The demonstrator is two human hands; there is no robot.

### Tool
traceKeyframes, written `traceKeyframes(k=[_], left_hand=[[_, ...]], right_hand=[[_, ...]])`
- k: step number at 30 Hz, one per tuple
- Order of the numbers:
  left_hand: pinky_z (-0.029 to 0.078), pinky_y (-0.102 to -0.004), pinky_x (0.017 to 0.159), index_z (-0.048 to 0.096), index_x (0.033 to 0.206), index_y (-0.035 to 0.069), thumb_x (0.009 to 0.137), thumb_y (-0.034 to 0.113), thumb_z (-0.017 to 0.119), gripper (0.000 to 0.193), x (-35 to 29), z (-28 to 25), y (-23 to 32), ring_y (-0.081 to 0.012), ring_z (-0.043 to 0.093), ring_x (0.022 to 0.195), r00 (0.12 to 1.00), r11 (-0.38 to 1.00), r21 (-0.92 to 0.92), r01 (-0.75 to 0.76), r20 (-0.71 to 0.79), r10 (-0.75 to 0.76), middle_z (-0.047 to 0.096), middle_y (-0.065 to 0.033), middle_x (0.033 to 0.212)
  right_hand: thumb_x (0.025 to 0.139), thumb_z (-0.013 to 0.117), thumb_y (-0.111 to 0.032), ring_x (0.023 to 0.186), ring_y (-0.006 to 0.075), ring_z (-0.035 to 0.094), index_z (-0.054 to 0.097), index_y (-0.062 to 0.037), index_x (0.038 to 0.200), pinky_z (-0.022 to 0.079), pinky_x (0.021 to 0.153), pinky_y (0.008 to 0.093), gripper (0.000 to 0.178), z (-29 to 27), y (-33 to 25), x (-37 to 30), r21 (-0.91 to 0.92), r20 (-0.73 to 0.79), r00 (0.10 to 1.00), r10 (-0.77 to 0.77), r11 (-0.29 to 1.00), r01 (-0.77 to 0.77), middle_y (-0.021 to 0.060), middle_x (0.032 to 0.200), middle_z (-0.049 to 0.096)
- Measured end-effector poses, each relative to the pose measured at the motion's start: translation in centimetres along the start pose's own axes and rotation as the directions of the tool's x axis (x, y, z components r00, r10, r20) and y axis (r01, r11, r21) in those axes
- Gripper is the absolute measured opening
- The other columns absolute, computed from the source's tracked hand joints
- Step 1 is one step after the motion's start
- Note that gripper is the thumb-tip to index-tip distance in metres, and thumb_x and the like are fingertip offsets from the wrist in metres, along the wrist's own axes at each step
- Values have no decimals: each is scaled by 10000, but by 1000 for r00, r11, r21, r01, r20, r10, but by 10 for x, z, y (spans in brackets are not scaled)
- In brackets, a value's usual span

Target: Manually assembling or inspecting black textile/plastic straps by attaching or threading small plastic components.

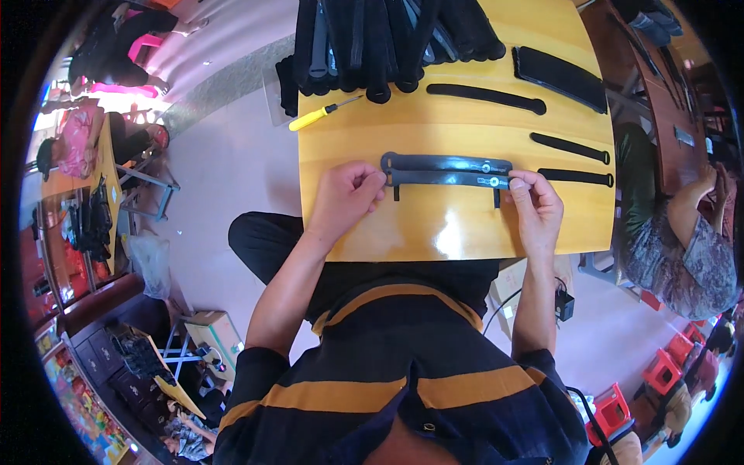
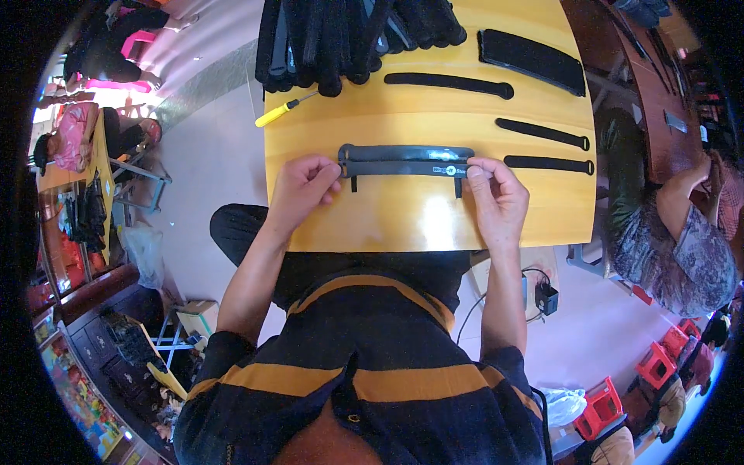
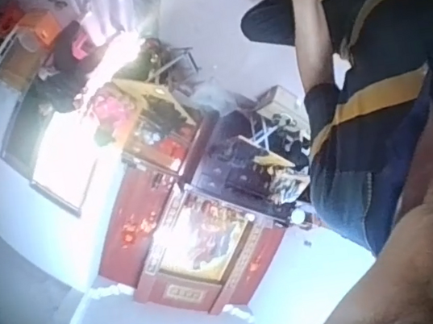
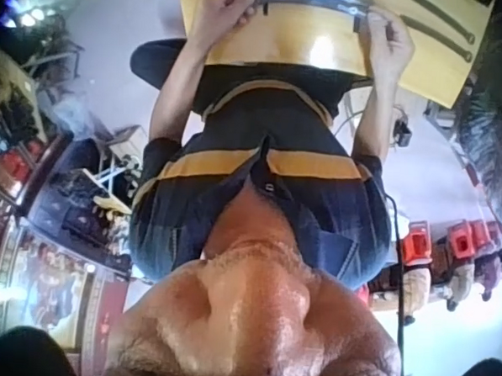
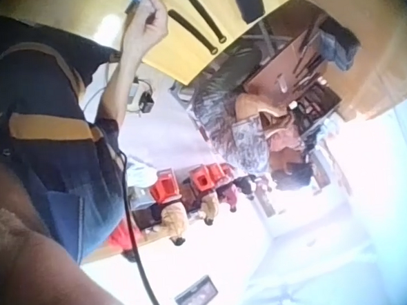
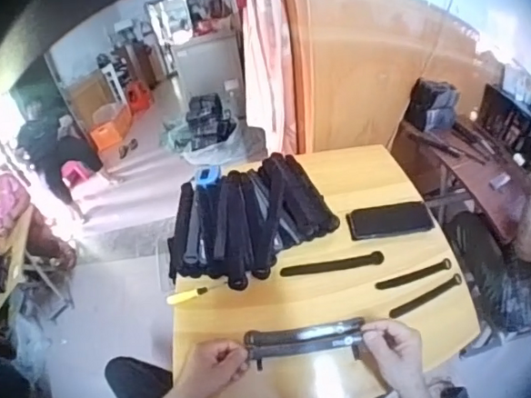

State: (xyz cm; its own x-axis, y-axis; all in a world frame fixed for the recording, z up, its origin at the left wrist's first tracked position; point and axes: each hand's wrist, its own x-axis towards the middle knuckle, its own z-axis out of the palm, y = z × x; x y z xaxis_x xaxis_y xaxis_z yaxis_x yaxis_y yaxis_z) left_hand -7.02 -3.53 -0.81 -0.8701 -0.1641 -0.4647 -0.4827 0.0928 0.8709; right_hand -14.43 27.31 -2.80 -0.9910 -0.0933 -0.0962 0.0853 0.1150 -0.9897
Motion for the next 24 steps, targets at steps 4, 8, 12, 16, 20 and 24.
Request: traceKeyframes(k=[4,8,12,16,20,24], left_hand=[[474,-223,548,677,907,11,1005,173,635,194,8,1,4,-65,593,594,998,989,138,-62,7,62,658,-10,720],[461,-228,530,673,887,8,997,166,646,194,13,1,1,-65,583,576,997,970,235,-71,-25,79,637,-7,677],[445,-227,509,671,879,9,998,172,645,204,15,0,1,-62,571,554,996,970,233,-74,-28,82,632,-7,664],[415,-221,480,667,860,18,998,175,645,210,17,-1,5,-53,547,522,999,970,239,-38,-27,46,622,-3,641],[395,-218,463,659,835,27,999,175,644,221,19,-2,3,-49,535,504,999,974,222,-41,-22,47,617,0,631],[390,-220,456,655,826,28,999,175,642,228,20,-3,4,-48,529,496,999,968,246,-45,-15,50,614,1,626]], right_hand=[[965,714,-57,719,31,568,745,-24,1074,461,653,185,118,-2,5,6,-57,-28,999,-30,998,28,-32,847,657],[963,715,-51,717,24,557,746,-25,1085,457,650,180,128,0,2,8,-49,-20,1000,-10,999,9,-35,856,657],[962,716,-45,723,15,547,747,-26,1092,448,653,170,135,0,1,10,-47,-13,1000,6,999,-7,-42,860,658],[960,719,-42,737,11,541,748,-26,1090,439,656,165,135,2,1,12,-84,-26,999,23,996,-26,-50,866,658],[957,722,-43,743,11,538,748,-24,1089,434,657,163,135,2,2,14,-89,-18,999,34,995,-36,-50,868,659],[956,723,-42,743,14,538,749,-19,1085,434,659,164,133,4,0,14,-121,-28,999,35,992,-38,-48,863,658]])
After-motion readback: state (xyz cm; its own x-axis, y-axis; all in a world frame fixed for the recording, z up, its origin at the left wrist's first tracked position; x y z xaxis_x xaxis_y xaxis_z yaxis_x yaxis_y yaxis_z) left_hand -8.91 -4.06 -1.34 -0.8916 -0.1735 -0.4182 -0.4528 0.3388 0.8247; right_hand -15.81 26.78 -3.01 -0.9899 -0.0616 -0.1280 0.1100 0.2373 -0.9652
